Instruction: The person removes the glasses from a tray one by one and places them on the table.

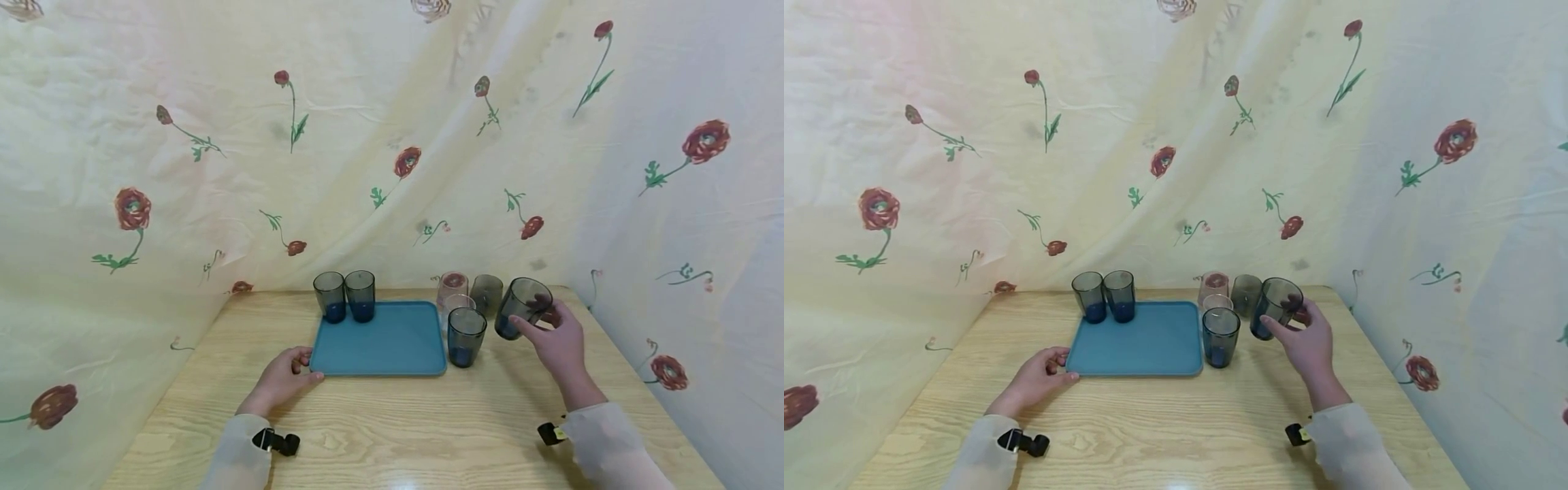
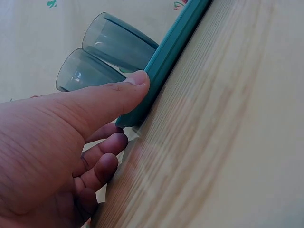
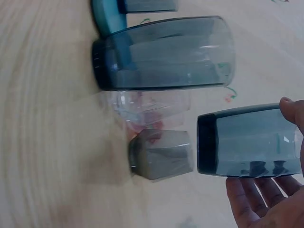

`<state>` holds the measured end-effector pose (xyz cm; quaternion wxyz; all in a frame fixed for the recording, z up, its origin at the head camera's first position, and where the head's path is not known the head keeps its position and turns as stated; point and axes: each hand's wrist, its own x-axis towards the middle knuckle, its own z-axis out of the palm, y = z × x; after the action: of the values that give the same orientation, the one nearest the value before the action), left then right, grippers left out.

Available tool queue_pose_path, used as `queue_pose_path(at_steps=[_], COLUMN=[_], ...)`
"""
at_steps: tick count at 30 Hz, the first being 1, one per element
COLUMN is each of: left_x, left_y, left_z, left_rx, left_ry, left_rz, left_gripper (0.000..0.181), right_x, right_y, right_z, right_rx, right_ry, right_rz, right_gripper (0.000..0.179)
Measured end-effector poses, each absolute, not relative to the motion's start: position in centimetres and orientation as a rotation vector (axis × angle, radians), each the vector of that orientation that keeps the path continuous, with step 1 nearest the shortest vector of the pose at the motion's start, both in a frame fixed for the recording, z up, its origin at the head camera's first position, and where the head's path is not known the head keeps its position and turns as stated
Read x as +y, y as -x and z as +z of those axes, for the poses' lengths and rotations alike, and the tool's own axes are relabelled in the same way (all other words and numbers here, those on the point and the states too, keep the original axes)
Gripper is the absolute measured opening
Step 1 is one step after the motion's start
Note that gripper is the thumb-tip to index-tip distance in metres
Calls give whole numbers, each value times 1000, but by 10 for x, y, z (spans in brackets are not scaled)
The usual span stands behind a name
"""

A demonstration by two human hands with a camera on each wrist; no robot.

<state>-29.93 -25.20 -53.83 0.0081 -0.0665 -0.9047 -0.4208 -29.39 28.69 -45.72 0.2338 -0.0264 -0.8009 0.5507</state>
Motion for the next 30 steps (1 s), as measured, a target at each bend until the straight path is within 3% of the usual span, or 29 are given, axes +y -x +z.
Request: queue_pose_path(at_steps=[13,30], left_x=[-252,-252], left_y=[299,301], left_z=[-538,-538], left_rx=[-2830,-2824], left_ry=[202,232], left_rz=[-1280,-1289], left_gripper=[64,65], right_x=[291,291], right_y=[303,301], right_z=[-486,-493], right_rx=[-2461,-2637], right_ry=[59,-7], right_rz=[1368,1334], right_gripper=[73,84])
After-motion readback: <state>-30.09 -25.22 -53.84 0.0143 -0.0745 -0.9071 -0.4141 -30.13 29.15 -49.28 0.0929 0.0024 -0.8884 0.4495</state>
